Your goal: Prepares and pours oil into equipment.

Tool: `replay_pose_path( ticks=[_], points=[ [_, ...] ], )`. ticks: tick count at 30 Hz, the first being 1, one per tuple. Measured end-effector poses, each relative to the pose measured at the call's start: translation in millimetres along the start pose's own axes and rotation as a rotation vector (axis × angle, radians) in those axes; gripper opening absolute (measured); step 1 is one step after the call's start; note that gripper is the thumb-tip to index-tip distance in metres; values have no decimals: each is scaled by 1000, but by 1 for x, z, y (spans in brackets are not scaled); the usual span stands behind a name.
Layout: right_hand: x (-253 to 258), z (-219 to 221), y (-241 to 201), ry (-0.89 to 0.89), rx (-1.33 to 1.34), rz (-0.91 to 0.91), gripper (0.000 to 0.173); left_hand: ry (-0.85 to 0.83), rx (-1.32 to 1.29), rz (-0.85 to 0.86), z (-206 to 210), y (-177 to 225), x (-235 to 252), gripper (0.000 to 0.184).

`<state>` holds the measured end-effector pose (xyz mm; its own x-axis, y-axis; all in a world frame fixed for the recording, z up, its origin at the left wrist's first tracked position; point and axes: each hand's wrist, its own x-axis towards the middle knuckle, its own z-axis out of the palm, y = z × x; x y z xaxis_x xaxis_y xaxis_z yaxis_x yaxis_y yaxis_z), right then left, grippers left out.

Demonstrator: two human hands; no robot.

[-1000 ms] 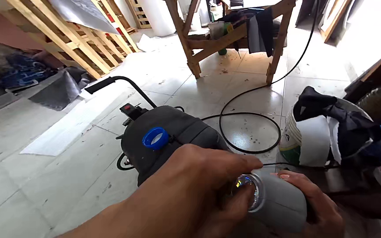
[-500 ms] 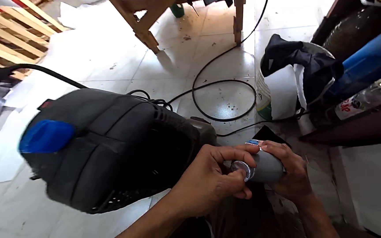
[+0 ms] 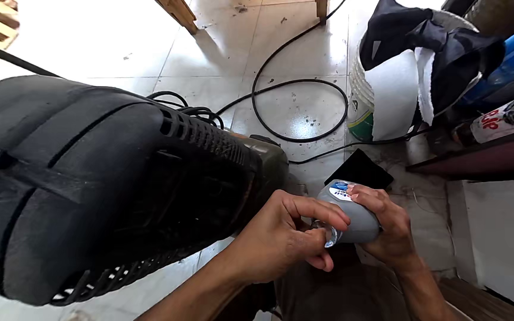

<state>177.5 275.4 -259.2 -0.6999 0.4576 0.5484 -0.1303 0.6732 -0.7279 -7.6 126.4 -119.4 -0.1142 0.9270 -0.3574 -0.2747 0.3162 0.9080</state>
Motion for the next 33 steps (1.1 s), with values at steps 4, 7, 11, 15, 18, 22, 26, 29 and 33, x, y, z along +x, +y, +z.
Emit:
replay_pose_path(
  ticks=[4, 7, 11, 15, 18, 22, 26, 29, 33],
  points=[
    [-11, 7, -2, -16, -4, -2, 50, 14, -9, 0, 2, -16, -7, 22],
    [-23, 15, 1, -21, 12, 19, 50, 36, 11, 10, 6, -26, -9, 22],
    [-27, 18, 1, -28, -11, 35, 49, 77, 71, 36, 9, -31, -9, 21],
    [-23, 19, 1, -38, -6, 34, 49, 58, 37, 76, 2, -34, -11, 20],
    [-17, 15, -4, -55, 21, 38, 50, 5, -2, 55, -4, -39, -14, 29],
    [-15, 14, -10, -69, 24, 34, 51, -95, -35, 63, 0, -49, -20, 21],
    [-15, 14, -10, -77, 40, 26, 49, -100, 60, 88, 5, -44, -20, 18],
    [-19, 16, -11, -72, 44, 23, 49, -67, 103, 101, 11, -43, -20, 16],
    [-21, 20, -10, -81, 42, 9, 48, 5, 108, 184, 22, -48, -21, 19]
  ],
)
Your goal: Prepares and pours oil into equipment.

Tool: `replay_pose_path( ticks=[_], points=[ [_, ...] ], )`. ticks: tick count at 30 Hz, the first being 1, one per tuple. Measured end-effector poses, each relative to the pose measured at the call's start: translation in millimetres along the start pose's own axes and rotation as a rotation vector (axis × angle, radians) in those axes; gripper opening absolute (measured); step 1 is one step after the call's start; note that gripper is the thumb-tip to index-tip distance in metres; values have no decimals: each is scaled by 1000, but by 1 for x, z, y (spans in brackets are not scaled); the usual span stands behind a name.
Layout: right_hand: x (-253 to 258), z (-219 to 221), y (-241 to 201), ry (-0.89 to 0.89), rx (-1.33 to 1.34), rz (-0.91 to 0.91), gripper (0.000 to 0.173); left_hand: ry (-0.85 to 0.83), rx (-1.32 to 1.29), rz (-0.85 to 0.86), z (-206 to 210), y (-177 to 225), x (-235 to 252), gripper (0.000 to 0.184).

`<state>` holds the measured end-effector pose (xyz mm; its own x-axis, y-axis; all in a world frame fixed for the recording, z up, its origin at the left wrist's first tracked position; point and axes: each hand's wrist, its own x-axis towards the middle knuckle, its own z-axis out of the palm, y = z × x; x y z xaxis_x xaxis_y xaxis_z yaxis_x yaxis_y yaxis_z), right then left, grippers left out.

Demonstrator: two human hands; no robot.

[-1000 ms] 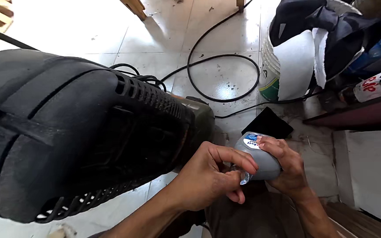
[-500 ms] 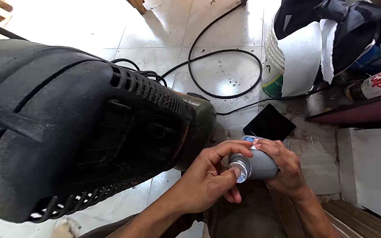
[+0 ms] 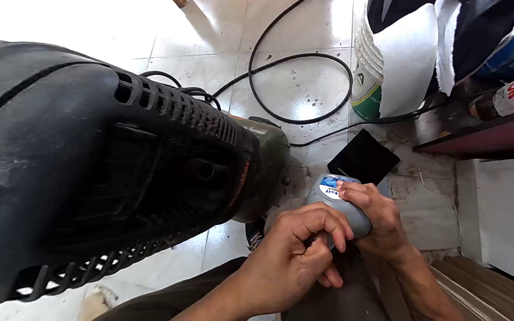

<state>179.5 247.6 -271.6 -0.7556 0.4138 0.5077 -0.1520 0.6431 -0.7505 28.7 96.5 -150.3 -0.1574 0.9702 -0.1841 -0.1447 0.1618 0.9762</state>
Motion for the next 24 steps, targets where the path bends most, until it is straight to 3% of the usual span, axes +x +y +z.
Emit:
replay_pose_path(
  ticks=[13, 16, 17, 18, 20, 22, 24],
  points=[
    [8, 6, 7, -54, -93, 1, 48, 81, -119, -25, -14, -12, 3, 19],
    [11, 4, 9, -67, -62, 18, 49, 11, -211, -30, -21, -10, 3, 17],
    [10, 2, 10, -66, -38, 37, 50, -26, -168, -23, -25, -8, 4, 25],
    [10, 0, 11, -58, -8, 59, 52, -49, -18, -3, -28, -6, 5, 45],
    [10, -6, 14, -23, 74, 88, 56, 33, 500, 128, -33, -7, 14, 81],
    [13, -10, 14, 14, 144, 89, 60, 153, 859, 245, -38, -16, 30, 83],
    [17, -15, 14, 45, 172, 99, 64, 93, 891, 308, -38, -24, 50, 83]
  ],
)
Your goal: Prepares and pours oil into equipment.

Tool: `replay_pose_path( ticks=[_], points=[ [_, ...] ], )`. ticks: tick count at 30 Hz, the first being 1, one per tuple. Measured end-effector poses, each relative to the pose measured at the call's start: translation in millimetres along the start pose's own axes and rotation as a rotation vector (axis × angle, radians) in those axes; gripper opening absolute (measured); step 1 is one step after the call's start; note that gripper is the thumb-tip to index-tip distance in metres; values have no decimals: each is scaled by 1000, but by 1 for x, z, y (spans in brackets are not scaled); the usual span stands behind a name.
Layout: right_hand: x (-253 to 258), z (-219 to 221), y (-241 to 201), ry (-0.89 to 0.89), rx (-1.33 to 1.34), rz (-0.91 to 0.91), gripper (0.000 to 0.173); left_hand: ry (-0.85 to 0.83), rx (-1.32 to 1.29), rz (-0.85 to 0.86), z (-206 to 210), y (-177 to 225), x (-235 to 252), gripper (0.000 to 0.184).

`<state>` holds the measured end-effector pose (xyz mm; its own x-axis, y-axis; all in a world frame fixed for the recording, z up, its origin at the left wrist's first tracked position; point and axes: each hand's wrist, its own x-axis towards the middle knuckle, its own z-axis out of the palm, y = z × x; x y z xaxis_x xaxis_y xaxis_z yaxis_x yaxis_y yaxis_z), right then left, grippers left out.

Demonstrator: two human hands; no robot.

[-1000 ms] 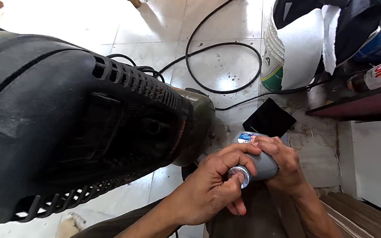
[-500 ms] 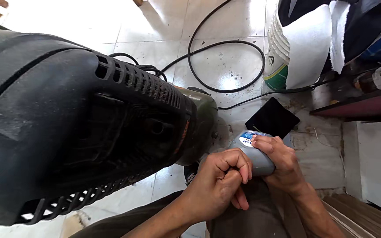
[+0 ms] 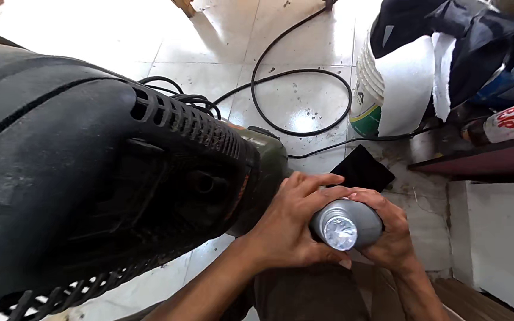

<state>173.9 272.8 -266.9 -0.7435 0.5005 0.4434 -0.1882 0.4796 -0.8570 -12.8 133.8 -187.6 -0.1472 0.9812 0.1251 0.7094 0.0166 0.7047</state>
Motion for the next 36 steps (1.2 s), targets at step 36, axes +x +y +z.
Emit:
replay_pose_path(
  ticks=[36],
  points=[
    [31, 16, 99, -79, 112, 1241, 19, 191, -334, -151, 241, -168, 33, 50]
  ],
)
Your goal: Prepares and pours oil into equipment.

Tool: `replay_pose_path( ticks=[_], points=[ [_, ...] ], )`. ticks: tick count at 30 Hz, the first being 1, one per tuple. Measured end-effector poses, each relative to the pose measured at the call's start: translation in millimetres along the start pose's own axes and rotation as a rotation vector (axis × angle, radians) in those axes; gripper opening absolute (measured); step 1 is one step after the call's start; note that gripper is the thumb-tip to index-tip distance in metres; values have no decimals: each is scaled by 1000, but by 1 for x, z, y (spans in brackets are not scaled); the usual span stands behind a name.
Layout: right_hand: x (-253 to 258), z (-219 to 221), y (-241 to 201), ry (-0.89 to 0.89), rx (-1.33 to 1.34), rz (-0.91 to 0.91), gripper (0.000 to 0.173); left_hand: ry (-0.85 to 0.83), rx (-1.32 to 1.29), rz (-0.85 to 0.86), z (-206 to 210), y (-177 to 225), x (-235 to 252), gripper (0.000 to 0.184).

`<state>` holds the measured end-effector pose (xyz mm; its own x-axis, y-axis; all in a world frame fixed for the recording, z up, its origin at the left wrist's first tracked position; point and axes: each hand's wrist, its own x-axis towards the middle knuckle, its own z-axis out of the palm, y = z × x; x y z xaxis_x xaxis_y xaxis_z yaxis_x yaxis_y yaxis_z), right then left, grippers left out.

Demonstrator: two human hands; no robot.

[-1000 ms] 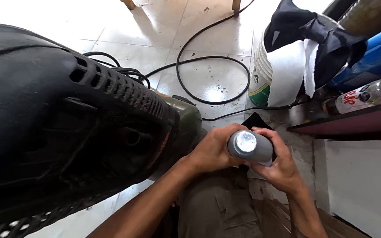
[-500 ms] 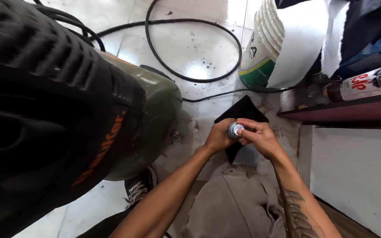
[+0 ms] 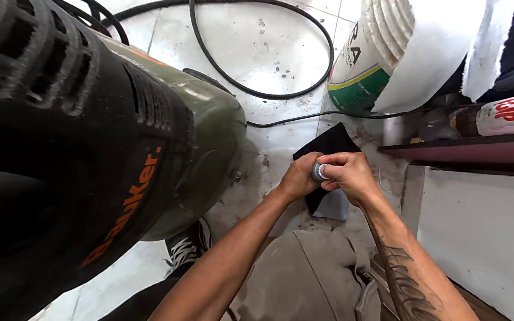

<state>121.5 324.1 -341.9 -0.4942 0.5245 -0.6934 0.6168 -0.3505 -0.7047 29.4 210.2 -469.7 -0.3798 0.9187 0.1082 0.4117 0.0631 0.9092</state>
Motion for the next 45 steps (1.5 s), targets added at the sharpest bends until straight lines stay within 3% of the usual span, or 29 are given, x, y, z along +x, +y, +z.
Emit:
replay_pose_path(
  ticks=[9, 13, 16, 21, 28, 33, 36, 37, 39, 42, 45],
  points=[
    [-1, 8, 7, 59, -3, -95, 14, 5, 10, -1, -2, 3, 1, 48],
    [0, -2, 8, -137, 82, -51, 27, -11, -5, 3, -7, 1, 2, 50],
    [-1, 0, 11, -135, 109, -34, 22, -2, -15, 2, -3, 0, -2, 48],
    [-17, -5, 38, -194, 63, -249, 16, -25, -24, -45, -6, 3, -6, 41],
    [-41, -6, 32, -75, -41, -127, 10, -14, 18, -38, -6, 8, -5, 46],
    [-25, 5, 37, 12, -78, -208, 14, -27, 29, -35, -3, 7, -5, 45],
    [-25, -8, 23, -84, 73, -144, 29, -26, 9, -2, -4, 4, 1, 46],
    [-24, -10, 19, -56, 152, -146, 35, -36, 13, -1, -6, 1, 3, 50],
    [-30, -22, 23, 168, 234, -189, 34, -69, 8, -32, -14, 2, 5, 59],
    [-30, -58, 58, 551, 60, -188, 20, -25, 9, -113, -37, 15, 12, 67],
    [-17, -70, 105, 556, -234, -46, 18, 124, 65, -149, -57, 20, 1, 69]
  ],
)
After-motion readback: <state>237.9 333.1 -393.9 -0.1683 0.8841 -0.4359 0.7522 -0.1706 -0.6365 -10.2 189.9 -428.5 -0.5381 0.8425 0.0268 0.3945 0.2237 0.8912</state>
